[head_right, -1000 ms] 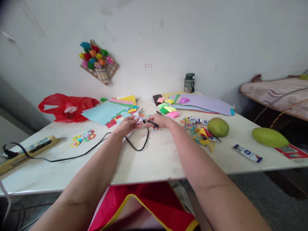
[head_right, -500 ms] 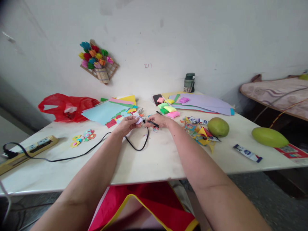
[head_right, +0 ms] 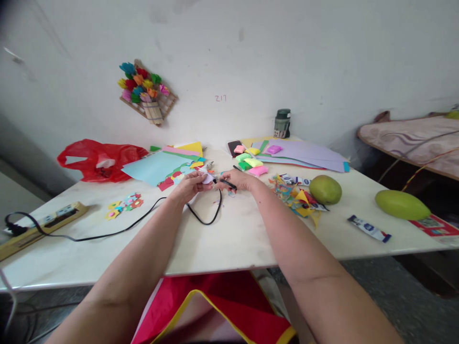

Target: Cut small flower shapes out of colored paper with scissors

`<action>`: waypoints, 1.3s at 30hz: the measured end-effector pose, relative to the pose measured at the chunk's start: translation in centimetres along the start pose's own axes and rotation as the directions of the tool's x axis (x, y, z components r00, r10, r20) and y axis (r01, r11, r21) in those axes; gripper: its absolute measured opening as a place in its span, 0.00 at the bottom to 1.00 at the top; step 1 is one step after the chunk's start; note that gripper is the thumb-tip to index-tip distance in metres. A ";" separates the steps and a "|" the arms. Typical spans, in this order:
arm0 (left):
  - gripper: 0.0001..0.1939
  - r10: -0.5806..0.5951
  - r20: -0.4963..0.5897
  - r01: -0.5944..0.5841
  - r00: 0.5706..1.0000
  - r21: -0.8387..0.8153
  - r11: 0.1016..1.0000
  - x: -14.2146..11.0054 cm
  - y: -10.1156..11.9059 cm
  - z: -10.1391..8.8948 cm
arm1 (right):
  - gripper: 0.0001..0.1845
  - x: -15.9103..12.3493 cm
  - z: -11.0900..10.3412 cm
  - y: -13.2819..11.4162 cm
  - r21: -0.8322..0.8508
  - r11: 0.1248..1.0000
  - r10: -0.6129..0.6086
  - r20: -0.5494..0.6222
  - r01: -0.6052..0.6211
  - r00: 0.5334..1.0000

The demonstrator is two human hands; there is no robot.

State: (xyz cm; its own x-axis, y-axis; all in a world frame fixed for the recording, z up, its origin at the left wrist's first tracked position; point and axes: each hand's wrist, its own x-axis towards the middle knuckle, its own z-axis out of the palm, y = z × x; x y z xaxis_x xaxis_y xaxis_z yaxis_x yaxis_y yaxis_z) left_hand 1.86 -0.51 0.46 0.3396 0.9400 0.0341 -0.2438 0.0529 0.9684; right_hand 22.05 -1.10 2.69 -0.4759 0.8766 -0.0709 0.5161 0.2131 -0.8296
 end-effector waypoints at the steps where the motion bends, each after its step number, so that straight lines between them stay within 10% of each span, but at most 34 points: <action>1: 0.09 0.001 -0.007 -0.001 1.000 -0.002 1.000 0.0 0.0 0.0 | 0.13 0.0 0.0 0.0 -0.006 1.000 0.000 -0.001 0.000 1.000; 39: 0.07 -0.016 -0.068 0.017 0.998 0.005 1.000 0.1 -0.2 -0.1 | 0.09 0.5 -0.2 1.0 0.001 1.000 -0.031 0.014 0.031 0.999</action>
State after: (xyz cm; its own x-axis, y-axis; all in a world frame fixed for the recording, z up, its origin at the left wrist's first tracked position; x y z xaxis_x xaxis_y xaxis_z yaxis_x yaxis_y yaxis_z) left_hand 1.86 -0.42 0.26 0.2814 0.9596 0.0016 -0.2334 0.0668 0.9701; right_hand 22.43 -0.33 1.98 -0.5015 0.8635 -0.0535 0.5005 0.2392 -0.8321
